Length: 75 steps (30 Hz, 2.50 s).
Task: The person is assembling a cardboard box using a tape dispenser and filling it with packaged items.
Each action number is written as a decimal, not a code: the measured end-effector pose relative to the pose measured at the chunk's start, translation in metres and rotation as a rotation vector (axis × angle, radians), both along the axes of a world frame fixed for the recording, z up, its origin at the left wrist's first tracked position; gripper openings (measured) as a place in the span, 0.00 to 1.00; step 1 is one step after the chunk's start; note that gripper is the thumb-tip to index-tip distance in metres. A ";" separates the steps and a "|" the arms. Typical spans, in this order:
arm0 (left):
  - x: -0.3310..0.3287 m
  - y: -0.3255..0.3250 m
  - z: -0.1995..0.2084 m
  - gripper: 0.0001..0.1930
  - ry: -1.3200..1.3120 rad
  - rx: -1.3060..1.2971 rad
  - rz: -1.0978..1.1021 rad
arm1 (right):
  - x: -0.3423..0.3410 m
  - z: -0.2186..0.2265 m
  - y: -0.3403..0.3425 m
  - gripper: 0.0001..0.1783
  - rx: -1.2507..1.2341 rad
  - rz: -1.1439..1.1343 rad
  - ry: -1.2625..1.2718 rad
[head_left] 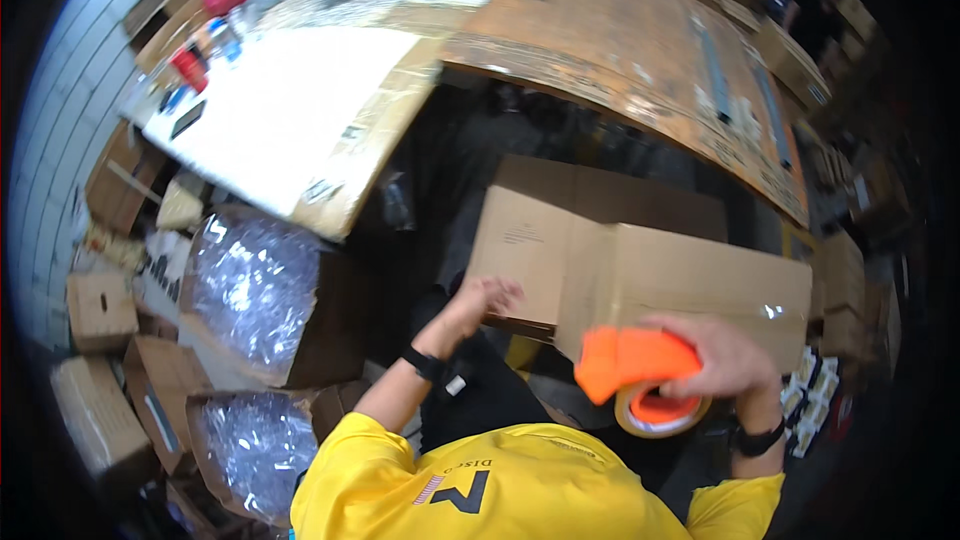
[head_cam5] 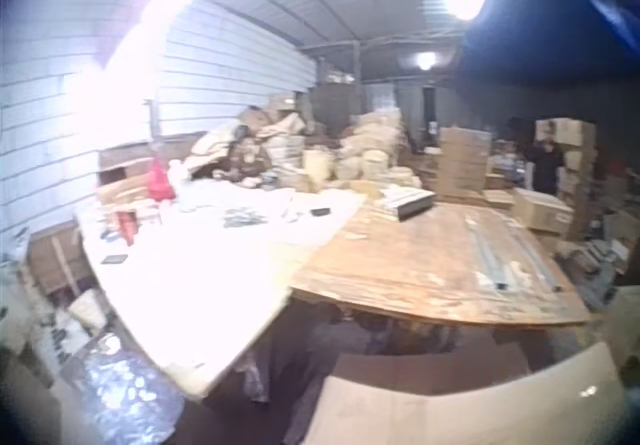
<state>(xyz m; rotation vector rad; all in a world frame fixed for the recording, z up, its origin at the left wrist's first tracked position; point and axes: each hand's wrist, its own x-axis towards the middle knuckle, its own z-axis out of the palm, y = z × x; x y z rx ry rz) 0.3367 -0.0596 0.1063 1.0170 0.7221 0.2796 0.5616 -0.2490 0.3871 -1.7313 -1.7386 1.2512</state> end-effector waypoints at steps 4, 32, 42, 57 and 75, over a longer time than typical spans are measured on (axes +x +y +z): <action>-0.034 -0.058 -0.015 0.11 -0.019 -0.238 -0.056 | -0.045 -0.018 0.138 0.21 -0.051 -0.026 0.616; 0.041 -0.162 0.038 0.27 -0.281 0.149 -0.635 | 0.132 -0.083 -0.039 0.27 0.304 -0.500 -0.725; 0.052 -0.156 0.053 0.25 0.062 0.257 -0.034 | 0.088 -0.118 -0.060 0.39 0.249 -0.400 -1.050; 0.062 -0.164 0.105 0.25 0.420 0.331 0.100 | 0.113 -0.136 0.185 0.32 -0.240 0.309 -0.030; 0.073 -0.165 0.073 0.19 0.013 0.257 0.312 | 0.072 -0.141 0.172 0.15 0.171 -0.120 -0.555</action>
